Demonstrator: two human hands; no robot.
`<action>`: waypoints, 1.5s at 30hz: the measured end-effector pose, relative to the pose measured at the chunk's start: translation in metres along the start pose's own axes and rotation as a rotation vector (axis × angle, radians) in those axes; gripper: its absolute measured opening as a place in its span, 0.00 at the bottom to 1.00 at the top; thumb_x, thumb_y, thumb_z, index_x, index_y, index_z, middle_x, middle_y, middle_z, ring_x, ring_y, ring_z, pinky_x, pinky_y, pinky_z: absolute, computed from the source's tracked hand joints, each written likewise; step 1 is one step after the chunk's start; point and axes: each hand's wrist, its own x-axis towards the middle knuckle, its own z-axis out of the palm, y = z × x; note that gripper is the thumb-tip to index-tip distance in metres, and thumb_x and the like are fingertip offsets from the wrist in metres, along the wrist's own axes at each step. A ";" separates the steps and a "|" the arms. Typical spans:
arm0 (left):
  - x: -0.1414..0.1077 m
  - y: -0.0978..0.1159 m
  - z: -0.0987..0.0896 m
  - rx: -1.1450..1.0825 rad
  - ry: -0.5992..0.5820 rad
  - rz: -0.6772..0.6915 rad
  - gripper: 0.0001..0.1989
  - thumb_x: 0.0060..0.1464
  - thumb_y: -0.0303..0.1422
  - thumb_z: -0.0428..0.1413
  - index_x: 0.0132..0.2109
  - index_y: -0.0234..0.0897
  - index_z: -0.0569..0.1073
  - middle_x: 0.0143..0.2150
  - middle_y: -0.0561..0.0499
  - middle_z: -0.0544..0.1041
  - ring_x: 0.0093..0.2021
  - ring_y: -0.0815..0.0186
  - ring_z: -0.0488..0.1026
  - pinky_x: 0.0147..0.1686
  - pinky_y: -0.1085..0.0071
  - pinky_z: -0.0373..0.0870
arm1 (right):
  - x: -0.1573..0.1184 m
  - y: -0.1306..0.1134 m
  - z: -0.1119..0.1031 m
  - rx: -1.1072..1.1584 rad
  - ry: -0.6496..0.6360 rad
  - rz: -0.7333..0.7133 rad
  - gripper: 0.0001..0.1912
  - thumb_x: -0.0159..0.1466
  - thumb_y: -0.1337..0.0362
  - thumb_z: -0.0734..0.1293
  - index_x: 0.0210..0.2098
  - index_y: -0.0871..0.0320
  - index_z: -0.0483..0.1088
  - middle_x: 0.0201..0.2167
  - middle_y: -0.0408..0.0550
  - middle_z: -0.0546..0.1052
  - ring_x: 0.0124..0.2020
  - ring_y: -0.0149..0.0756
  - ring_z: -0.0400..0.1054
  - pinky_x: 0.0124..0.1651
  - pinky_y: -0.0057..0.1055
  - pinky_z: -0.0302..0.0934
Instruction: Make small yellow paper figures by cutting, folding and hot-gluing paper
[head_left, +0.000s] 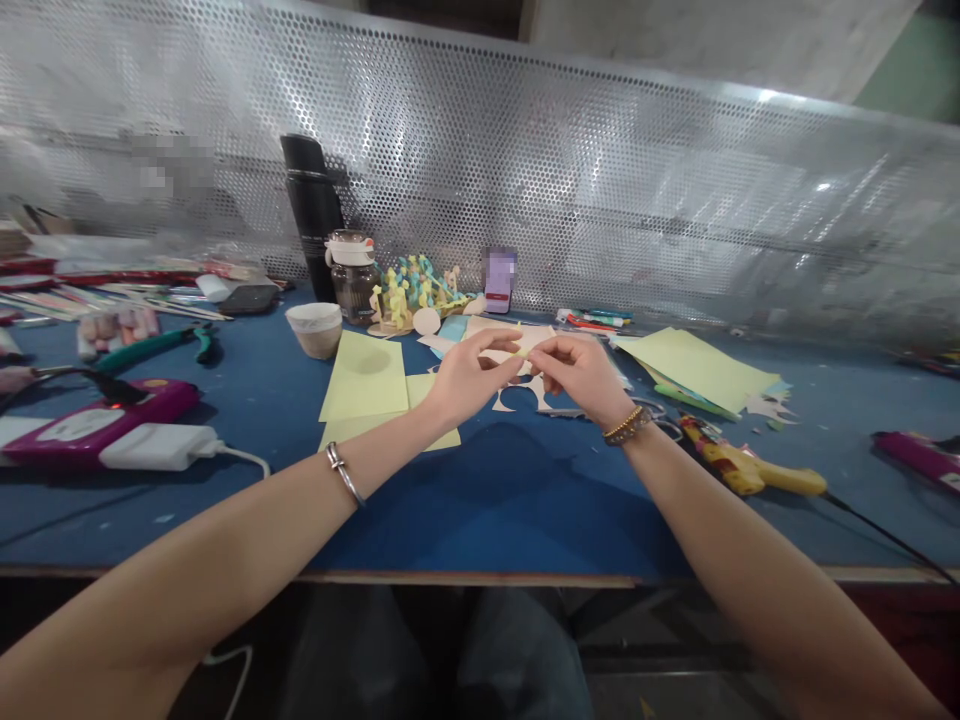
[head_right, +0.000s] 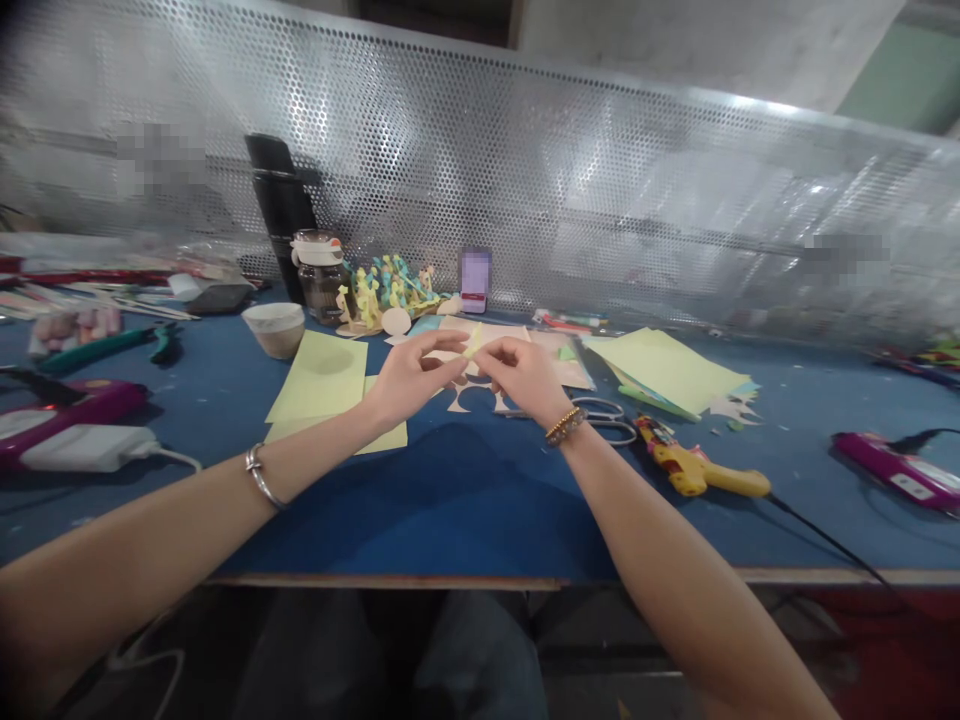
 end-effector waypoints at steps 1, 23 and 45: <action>0.001 -0.001 0.000 -0.009 -0.014 -0.008 0.17 0.51 0.36 0.56 0.47 0.36 0.72 0.43 0.45 0.76 0.29 0.70 0.75 0.29 0.74 0.73 | 0.000 -0.001 0.000 -0.007 -0.002 -0.009 0.12 0.59 0.56 0.65 0.27 0.60 0.69 0.21 0.43 0.71 0.17 0.24 0.62 0.21 0.24 0.59; 0.006 -0.010 0.002 -0.172 -0.018 -0.163 0.10 0.48 0.36 0.59 0.31 0.32 0.73 0.27 0.50 0.76 0.28 0.71 0.74 0.33 0.73 0.74 | 0.000 0.005 0.003 0.064 -0.005 0.013 0.12 0.58 0.56 0.66 0.28 0.60 0.69 0.22 0.43 0.72 0.17 0.23 0.62 0.18 0.23 0.59; 0.006 -0.008 0.004 -0.140 0.020 -0.176 0.10 0.46 0.37 0.59 0.30 0.33 0.73 0.24 0.53 0.72 0.25 0.73 0.70 0.29 0.76 0.70 | 0.001 0.001 0.006 0.134 -0.002 0.042 0.11 0.58 0.59 0.67 0.26 0.61 0.69 0.22 0.44 0.72 0.16 0.23 0.62 0.17 0.22 0.57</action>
